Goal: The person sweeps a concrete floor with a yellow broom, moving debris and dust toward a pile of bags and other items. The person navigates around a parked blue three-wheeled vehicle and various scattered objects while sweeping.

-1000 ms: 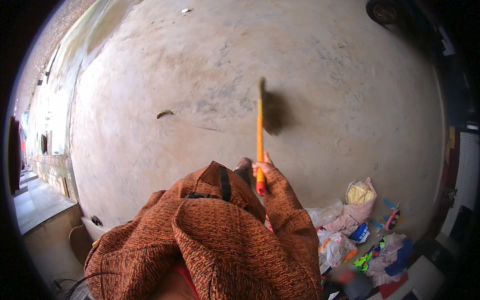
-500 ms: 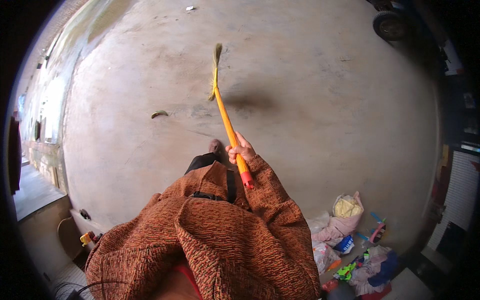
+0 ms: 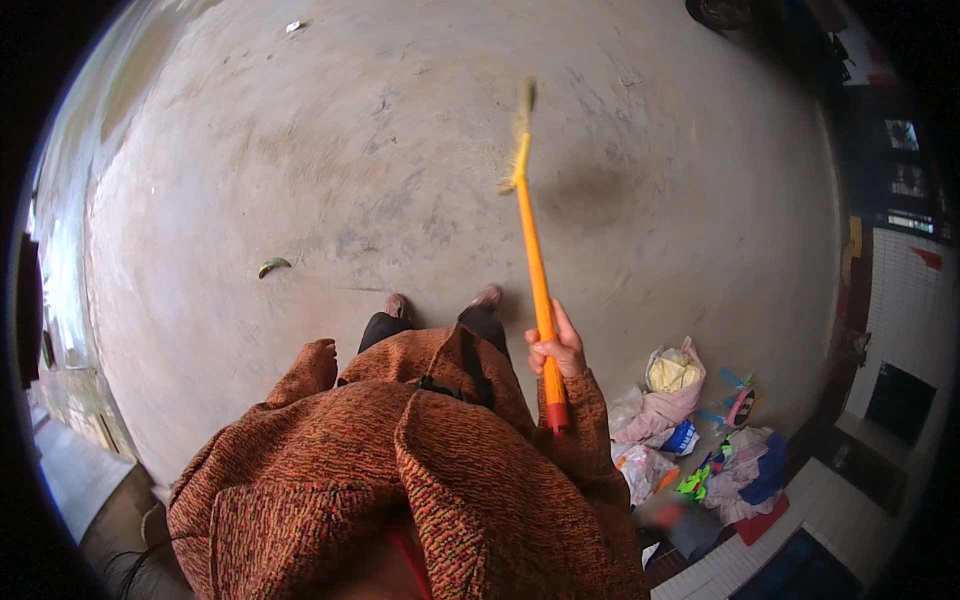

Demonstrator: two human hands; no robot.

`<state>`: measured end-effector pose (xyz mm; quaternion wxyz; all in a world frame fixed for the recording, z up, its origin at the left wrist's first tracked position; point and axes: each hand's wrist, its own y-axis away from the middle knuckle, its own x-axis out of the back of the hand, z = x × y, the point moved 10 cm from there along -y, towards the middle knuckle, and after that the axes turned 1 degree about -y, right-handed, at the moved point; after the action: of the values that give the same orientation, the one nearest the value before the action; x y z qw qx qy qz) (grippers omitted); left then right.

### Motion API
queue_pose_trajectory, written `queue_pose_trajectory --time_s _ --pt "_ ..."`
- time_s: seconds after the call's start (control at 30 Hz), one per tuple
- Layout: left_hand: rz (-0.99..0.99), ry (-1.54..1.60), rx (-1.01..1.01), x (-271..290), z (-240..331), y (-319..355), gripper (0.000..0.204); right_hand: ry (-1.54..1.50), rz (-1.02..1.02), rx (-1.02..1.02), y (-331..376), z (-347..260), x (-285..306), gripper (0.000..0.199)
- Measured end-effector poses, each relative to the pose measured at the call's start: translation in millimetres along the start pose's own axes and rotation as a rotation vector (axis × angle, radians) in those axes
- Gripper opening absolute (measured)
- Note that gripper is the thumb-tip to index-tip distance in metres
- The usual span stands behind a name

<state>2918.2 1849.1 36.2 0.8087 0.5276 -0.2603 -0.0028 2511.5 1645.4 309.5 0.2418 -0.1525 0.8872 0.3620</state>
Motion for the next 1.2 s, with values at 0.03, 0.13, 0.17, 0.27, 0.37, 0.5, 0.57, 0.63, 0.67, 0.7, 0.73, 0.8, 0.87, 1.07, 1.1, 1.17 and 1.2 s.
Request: queue_pose_trajectory --time_s 0.03,0.13,0.17,0.27,0.37,0.5,0.57,0.63,0.67,0.7,0.73,0.8,0.87,1.07,1.1,1.17,1.2 --pt "-0.001 -0.126 -0.039 4 16 -6 0.03 -0.013 0.071 0.023 5 -4 20 0.077" --pt "0.043 -0.369 -0.269 4 27 -49 0.028 -0.026 0.216 0.083 9 -34 78 0.069" --pt "0.091 -0.375 -0.413 -1 5 -71 0.026 -0.018 0.222 0.091 1 -53 93 0.063" --pt "0.155 -0.821 -0.589 -9 80 -47 0.026 0.066 0.355 0.066 -19 -90 189 0.045" --pt "0.104 -0.783 -0.312 -3 164 21 0.03 0.118 0.479 0.035 -54 -113 265 0.029" --pt "-0.03 -0.593 -0.229 -20 276 111 0.02 0.127 0.437 -0.047 -124 -146 312 0.028" --pt "-0.023 -0.493 -0.126 -25 280 107 0.022 0.078 0.331 -0.115 -166 -140 311 0.029" --pt "-0.016 -0.422 -0.046 -26 277 99 0.024 0.087 0.212 -0.159 -204 -135 285 0.03" --pt "-0.012 -0.401 -0.02 -26 278 95 0.025 0.096 0.149 -0.171 -222 -133 264 0.032" --pt "-0.012 -0.378 0.0 -25 282 92 0.025 0.072 0.088 -0.166 -238 -131 243 0.035" --pt "-0.01 -0.362 0.011 -24 287 87 0.026 0.047 0.028 -0.161 -254 -130 221 0.039" --pt "-0.005 -0.344 0.023 -22 301 72 0.028 -0.066 -0.109 -0.198 -283 -130 180 0.048" --pt "-0.011 -0.325 0.022 -21 317 51 0.03 -0.239 -0.272 -0.293 -294 -146 137 0.053" --pt "-0.004 -0.357 -0.089 -21 384 -51 0.037 -0.223 -0.435 -0.328 -273 -250 100 0.074" --pt "0.003 -0.434 -0.137 -22 400 -69 0.038 -0.203 -0.414 -0.3 -263 -269 99 0.077" --pt "-0.123 -0.926 -0.49 -49 421 -110 0.035 -0.137 -0.349 -0.233 -244 -303 107 0.081" --pt "-0.119 -0.63 -0.4 -44 417 -135 0.034 -0.085 -0.309 -0.197 -234 -320 114 0.083"
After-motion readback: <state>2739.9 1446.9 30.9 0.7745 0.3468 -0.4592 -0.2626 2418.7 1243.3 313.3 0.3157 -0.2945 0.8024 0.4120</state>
